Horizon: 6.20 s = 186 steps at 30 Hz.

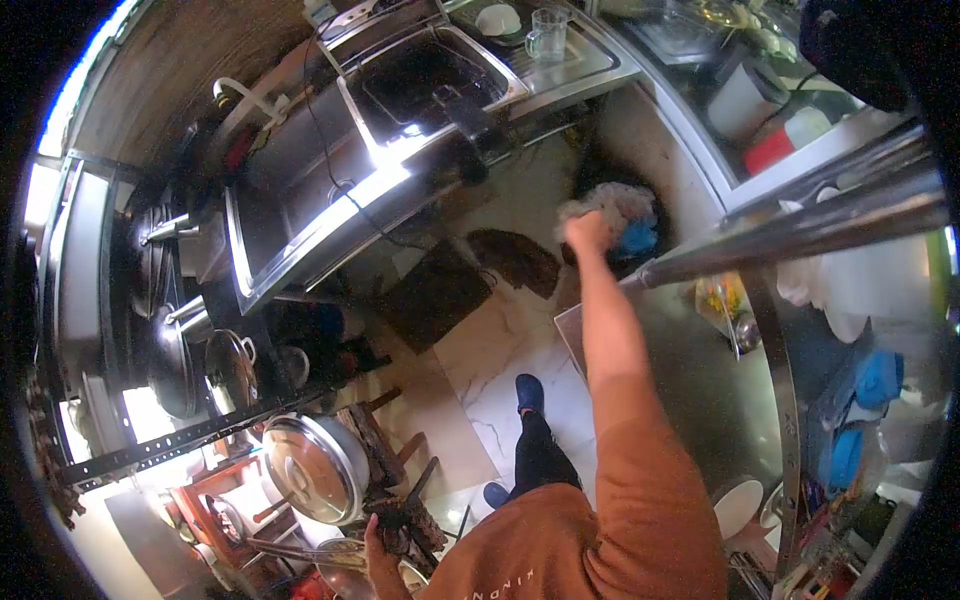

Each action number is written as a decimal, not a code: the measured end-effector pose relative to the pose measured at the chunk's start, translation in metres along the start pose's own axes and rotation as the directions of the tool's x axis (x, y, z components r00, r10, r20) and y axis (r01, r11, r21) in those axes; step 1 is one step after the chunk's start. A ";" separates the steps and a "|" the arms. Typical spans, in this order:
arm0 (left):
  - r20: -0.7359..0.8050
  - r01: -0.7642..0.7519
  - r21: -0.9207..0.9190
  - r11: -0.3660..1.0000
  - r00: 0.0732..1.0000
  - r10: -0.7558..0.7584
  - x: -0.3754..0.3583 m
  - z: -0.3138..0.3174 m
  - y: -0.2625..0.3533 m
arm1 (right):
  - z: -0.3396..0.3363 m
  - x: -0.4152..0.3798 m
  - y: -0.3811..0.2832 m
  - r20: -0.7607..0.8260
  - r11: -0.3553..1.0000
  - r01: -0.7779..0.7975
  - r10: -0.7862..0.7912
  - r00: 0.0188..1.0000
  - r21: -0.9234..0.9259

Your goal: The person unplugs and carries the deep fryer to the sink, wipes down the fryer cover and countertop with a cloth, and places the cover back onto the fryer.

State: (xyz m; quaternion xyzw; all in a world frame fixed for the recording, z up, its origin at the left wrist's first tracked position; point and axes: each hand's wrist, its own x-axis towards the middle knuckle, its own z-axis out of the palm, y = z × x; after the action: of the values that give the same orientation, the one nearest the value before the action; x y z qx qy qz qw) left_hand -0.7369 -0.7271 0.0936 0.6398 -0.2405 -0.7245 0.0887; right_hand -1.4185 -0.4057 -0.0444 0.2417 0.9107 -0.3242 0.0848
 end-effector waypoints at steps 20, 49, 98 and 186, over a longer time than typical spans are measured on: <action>0.229 -0.076 0.222 0.972 0.973 0.024 0.011 0.100 0.050 | -0.066 0.026 -0.009 -0.355 0.894 0.428 -0.360 0.863 0.132; 0.076 -0.482 0.866 0.131 -0.133 -0.988 -0.198 0.185 -0.240 | -0.045 -0.910 0.514 -0.455 0.356 -0.550 0.889 -0.050 0.756; -0.648 0.130 -0.554 0.822 -0.688 -0.328 -0.685 -0.951 -0.893 | -0.155 -1.685 0.948 -0.152 0.387 0.189 0.697 -0.701 0.902; -0.642 -0.147 -0.314 0.938 -0.695 -0.324 -0.877 -1.217 -1.097 | -0.336 -1.686 1.106 -0.564 0.600 0.020 0.764 -0.313 0.800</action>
State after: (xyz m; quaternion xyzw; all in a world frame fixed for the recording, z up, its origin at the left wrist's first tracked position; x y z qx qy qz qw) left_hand 0.7845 0.3230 0.2823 0.9146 0.1625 0.2754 0.2476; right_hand 0.5945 -0.0985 0.1335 0.7097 0.3619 -0.2080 -0.5676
